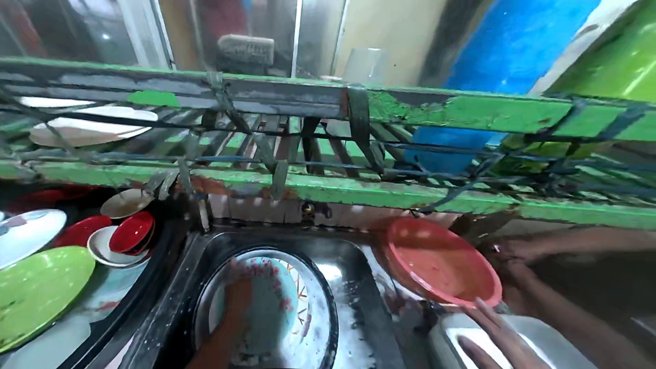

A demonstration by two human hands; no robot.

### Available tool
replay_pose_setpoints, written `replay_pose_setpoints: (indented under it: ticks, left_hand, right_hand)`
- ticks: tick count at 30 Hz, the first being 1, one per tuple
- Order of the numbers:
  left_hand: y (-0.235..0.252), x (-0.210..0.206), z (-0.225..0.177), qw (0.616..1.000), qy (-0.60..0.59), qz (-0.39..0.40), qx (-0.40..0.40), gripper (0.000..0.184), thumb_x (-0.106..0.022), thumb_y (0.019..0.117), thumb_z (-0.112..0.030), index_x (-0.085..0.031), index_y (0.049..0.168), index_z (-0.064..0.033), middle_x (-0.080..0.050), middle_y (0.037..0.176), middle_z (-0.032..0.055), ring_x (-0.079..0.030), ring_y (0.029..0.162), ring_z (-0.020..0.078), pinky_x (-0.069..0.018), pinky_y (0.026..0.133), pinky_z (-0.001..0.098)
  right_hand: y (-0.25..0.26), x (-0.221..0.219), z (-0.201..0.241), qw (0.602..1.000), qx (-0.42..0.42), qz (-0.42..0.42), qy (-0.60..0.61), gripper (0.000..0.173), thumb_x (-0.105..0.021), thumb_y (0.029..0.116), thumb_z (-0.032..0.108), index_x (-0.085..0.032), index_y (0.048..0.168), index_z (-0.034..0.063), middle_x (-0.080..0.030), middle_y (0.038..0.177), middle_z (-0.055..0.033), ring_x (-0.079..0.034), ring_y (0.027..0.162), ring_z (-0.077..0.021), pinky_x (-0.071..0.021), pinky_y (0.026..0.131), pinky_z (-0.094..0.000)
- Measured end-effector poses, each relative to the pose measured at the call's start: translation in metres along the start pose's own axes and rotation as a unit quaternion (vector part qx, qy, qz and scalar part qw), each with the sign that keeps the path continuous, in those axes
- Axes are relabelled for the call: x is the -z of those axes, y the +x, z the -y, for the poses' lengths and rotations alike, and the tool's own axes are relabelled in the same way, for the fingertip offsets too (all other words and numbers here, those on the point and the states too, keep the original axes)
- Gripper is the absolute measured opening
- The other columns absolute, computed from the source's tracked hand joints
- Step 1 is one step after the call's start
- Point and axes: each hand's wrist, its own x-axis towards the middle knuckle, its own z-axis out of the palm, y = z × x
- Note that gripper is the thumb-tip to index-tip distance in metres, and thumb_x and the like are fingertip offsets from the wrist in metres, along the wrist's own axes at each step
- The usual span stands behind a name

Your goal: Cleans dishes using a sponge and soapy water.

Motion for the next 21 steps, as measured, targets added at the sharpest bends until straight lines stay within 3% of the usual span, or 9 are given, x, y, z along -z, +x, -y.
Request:
replay_pose_setpoints:
  ticks: [3, 6, 8, 10, 12, 14, 16, 19, 21]
  left_hand:
    - [0.006, -0.020, -0.041, 0.995, -0.069, 0.062, -0.024, 0.043, -0.047, 0.1076, -0.013, -0.049, 0.146, 0.0057, -0.048, 0.152, 0.0244, -0.046, 0.142, 0.0333, -0.0374, 0.118, 0.0444]
    - [-0.009, -0.030, -0.087, 0.988, -0.061, 0.139, -0.025, 0.041, -0.045, 0.1089, -0.015, -0.051, 0.147, 0.0004, -0.053, 0.149, 0.0189, -0.050, 0.139, 0.0294, -0.0388, 0.116, 0.0443]
    - [-0.009, -0.047, -0.082, 0.983, -0.033, 0.141, -0.111, 0.041, -0.045, 0.1077, -0.015, -0.053, 0.144, 0.0039, -0.055, 0.147, 0.0202, -0.053, 0.137, 0.0282, -0.0401, 0.115, 0.0418]
    - [0.005, -0.073, -0.051, 0.971, -0.050, 0.097, -0.211, 0.041, -0.046, 0.1072, -0.020, -0.058, 0.136, 0.0056, -0.062, 0.137, 0.0211, -0.061, 0.127, 0.0263, -0.0479, 0.108, 0.0412]
    - [0.012, -0.075, -0.051, 0.975, -0.081, 0.117, -0.172, 0.047, -0.042, 0.1097, -0.031, -0.057, 0.137, 0.0040, -0.063, 0.132, 0.0216, -0.063, 0.118, 0.0259, -0.0521, 0.100, 0.0439]
    - [0.018, -0.066, -0.066, 0.979, -0.069, 0.148, -0.120, 0.048, -0.041, 0.1100, -0.029, -0.054, 0.140, 0.0070, -0.059, 0.136, 0.0285, -0.059, 0.122, 0.0343, -0.0481, 0.103, 0.0507]
    - [0.028, -0.063, -0.072, 0.978, -0.084, 0.177, -0.071, 0.051, -0.040, 0.1106, -0.029, -0.048, 0.146, 0.0061, -0.052, 0.145, 0.0287, -0.054, 0.132, 0.0353, -0.0447, 0.110, 0.0497]
    - [0.041, -0.074, -0.066, 0.965, -0.178, 0.194, -0.013, 0.051, -0.044, 0.1089, -0.030, -0.045, 0.148, 0.0031, -0.050, 0.147, 0.0237, -0.054, 0.131, 0.0290, -0.0479, 0.105, 0.0459]
    - [0.047, -0.084, -0.065, 0.946, -0.241, 0.217, 0.003, 0.049, -0.045, 0.1084, -0.027, -0.045, 0.146, 0.0038, -0.052, 0.144, 0.0200, -0.055, 0.127, 0.0250, -0.0494, 0.102, 0.0453]
  right_hand:
    - [0.065, -0.025, 0.058, 0.983, 0.143, -0.089, 0.066, 0.045, -0.058, 0.1015, 0.028, -0.064, 0.137, 0.0019, -0.057, 0.146, -0.0215, -0.055, 0.136, -0.0353, -0.0455, 0.113, -0.0493]
    - [0.126, -0.041, 0.133, 0.985, 0.114, -0.054, 0.122, 0.037, -0.062, 0.1006, 0.030, -0.071, 0.124, 0.0024, -0.070, 0.124, -0.0172, -0.065, 0.120, -0.0277, -0.0500, 0.106, -0.0468]
    - [0.154, -0.050, 0.173, 0.994, 0.091, -0.015, 0.063, 0.037, -0.061, 0.1012, 0.026, -0.069, 0.127, 0.0000, -0.069, 0.126, -0.0210, -0.064, 0.122, -0.0328, -0.0484, 0.107, -0.0519]
    - [0.175, -0.069, 0.189, 0.991, 0.131, 0.009, 0.006, 0.039, -0.055, 0.1039, 0.023, -0.065, 0.133, -0.0018, -0.066, 0.132, -0.0243, -0.062, 0.127, -0.0383, -0.0467, 0.108, -0.0554]
    - [0.185, -0.092, 0.178, 0.983, 0.171, -0.008, 0.062, 0.038, -0.054, 0.1047, 0.020, -0.064, 0.133, -0.0031, -0.066, 0.133, -0.0240, -0.061, 0.127, -0.0367, -0.0463, 0.110, -0.0520]
    - [0.176, -0.087, 0.171, 0.979, 0.194, -0.001, 0.067, 0.033, -0.051, 0.1056, 0.014, -0.066, 0.126, -0.0072, -0.067, 0.128, -0.0261, -0.063, 0.124, -0.0387, -0.0474, 0.108, -0.0513]
    - [0.173, -0.070, 0.170, 0.983, 0.171, 0.059, 0.043, 0.034, -0.046, 0.1073, 0.010, -0.063, 0.130, -0.0095, -0.064, 0.133, -0.0276, -0.059, 0.130, -0.0404, -0.0431, 0.112, -0.0499]
    - [0.170, -0.034, 0.171, 0.974, 0.092, 0.200, -0.041, 0.040, -0.035, 0.1090, 0.002, -0.048, 0.144, -0.0120, -0.051, 0.150, -0.0281, -0.047, 0.142, -0.0401, -0.0330, 0.119, -0.0460]
    - [0.180, -0.040, 0.165, 0.976, 0.045, 0.213, -0.004, 0.040, -0.037, 0.1092, 0.003, -0.048, 0.144, -0.0124, -0.050, 0.150, -0.0280, -0.045, 0.143, -0.0385, -0.0313, 0.120, -0.0454]
